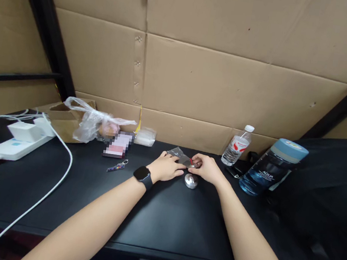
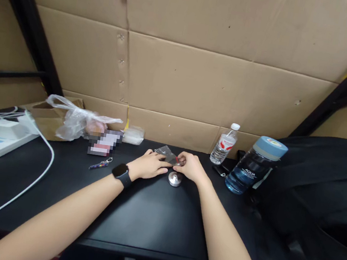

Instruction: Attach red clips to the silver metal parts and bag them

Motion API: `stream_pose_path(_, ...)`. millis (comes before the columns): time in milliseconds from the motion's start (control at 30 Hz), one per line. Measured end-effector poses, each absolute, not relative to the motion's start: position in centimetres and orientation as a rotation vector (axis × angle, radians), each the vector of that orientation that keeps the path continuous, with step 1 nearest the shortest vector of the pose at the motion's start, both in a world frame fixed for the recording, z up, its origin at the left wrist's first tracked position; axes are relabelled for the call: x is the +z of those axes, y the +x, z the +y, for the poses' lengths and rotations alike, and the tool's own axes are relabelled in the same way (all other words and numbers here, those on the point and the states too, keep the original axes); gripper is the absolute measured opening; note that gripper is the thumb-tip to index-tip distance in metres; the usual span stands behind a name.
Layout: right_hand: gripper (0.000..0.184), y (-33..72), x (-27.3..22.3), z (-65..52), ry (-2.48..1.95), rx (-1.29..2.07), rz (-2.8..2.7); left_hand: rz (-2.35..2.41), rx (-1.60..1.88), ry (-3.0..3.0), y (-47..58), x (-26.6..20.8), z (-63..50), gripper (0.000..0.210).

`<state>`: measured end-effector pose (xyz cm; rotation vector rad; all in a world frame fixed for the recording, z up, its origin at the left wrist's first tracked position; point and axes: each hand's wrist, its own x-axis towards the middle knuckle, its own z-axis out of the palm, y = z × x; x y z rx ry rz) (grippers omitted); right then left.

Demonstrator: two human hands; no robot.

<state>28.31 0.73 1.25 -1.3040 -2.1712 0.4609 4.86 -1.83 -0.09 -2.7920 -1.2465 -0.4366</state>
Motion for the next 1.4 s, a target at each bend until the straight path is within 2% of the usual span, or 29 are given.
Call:
stream_pose_path(167,0.026,27.9,0.5,1.2,-1.351,0.409,-2.142,-1.206,-0.418,-2.826,4.5,-0.4,-1.4,0.036)
stream_pose_path(333,0.006,28.1,0.6,1.2,-1.211,0.462,-2.247,-1.155,-0.427,-2.876,4.4,-0.6,-1.1,0.036)
stream_pose_path(467,0.015,27.8,0.4,1.4,-1.133,0.410,-2.282,-1.167,-0.448,-2.910,4.4,-0.6,-0.9,0.034)
stream_pose_path(700,0.007,26.4,-0.1,2.0,-1.287,0.075,-2.240,-1.171,-0.473,-2.970,4.3,-0.3,-1.1,0.032)
stream_pose_path(900,0.019,25.2,-0.5,2.2,-1.394,-0.093,-2.137,-1.211,-0.416,-3.032,4.3,0.1,-1.1,0.031)
stream_pose_path(1067,0.020,25.0,-0.3,2.7,-1.355,0.086,-2.138,-1.165,-0.529,-3.050,3.8,1.1,-1.4,0.029)
stream_pose_path(1233,0.012,27.3,1.1,2.8,-1.083,0.461,-2.152,-1.332,-0.761,-2.754,3.6,1.6,-1.7,0.048)
stream_pose_path(1333,0.019,28.5,0.9,2.8,-1.077,0.403,-2.153,-1.372,-0.743,-2.627,4.2,1.3,-1.4,0.040)
stream_pose_path(1400,0.027,28.6,0.2,2.9,-1.096,0.342,-2.182,-1.367,-0.714,-2.618,4.7,1.1,-1.1,0.027)
